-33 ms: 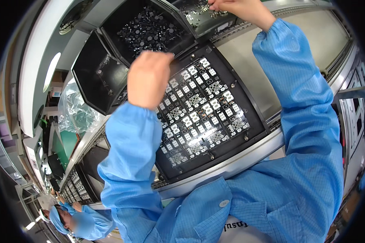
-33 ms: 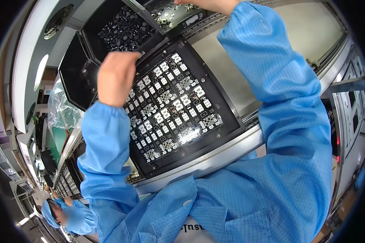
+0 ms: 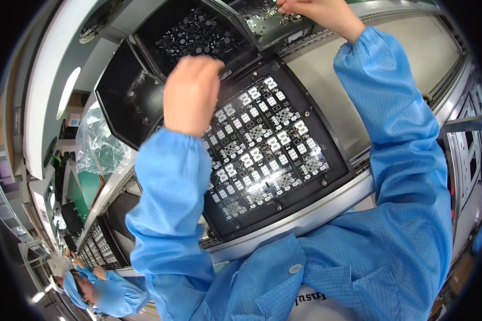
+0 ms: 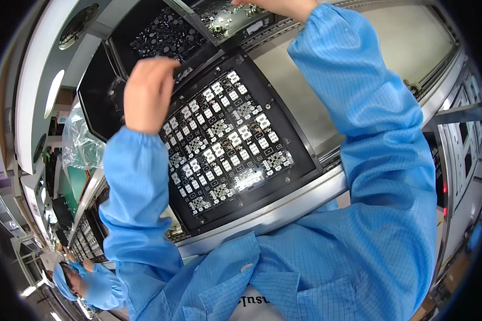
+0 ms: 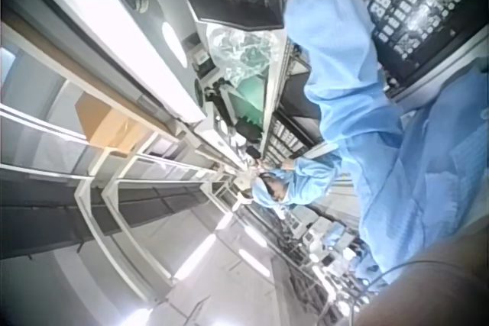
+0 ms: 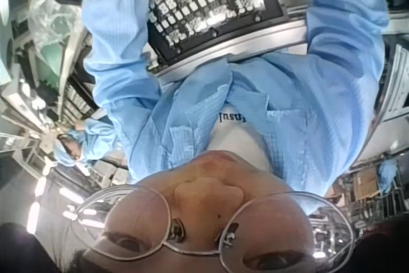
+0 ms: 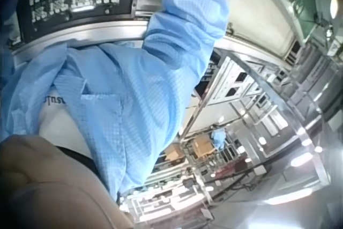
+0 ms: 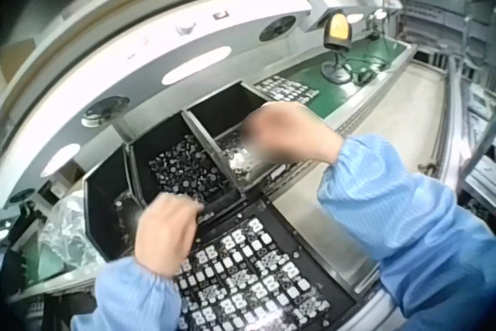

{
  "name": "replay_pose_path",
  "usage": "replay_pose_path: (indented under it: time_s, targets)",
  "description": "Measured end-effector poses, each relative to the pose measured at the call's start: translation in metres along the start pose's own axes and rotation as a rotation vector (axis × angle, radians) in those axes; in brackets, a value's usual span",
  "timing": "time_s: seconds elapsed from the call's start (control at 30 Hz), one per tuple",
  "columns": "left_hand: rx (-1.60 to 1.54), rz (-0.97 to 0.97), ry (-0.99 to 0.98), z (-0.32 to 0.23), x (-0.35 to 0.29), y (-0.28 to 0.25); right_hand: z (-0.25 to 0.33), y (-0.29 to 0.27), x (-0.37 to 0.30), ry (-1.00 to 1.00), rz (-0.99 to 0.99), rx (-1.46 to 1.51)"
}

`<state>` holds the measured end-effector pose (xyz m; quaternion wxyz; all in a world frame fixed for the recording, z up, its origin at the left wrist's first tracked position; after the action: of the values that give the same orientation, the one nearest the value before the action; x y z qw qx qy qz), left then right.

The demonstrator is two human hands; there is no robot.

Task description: Manually placing small electronic components into a grid-like tray at an assembly station.

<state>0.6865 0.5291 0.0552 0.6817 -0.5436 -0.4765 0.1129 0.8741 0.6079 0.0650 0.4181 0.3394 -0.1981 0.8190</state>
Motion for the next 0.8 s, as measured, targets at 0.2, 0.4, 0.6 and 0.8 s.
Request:
replay_pose_path:
  time_s: [0.2,0.4,0.6,0.8]
  targets:
    - [0.204,0.456,-0.290,0.073,-0.003,0.079,0.008,0.006,0.000,0.194,-0.250,-0.407]
    - [0.303,0.444,-0.423,0.062,0.000,0.066,0.073,0.055,-0.006,0.185,-0.263,-0.402]
    - [0.404,0.193,-0.317,0.050,-0.001,0.056,0.015,0.161,-0.070,0.429,0.126,-0.210]
    - [0.045,-0.099,-0.311,0.019,0.005,0.001,-0.031,0.199,-0.129,0.645,0.330,-0.276]
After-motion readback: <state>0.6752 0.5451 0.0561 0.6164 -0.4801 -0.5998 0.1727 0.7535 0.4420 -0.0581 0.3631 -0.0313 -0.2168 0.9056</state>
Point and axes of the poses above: each hand's wrist, its own x-axis towards the middle knuckle, its own y-axis out of the palm, z = x × y, the point moved 9 cm from there along x, towards the middle knuckle, and after that the axes turned 9 degrees about -y, right-handed, at the moved point
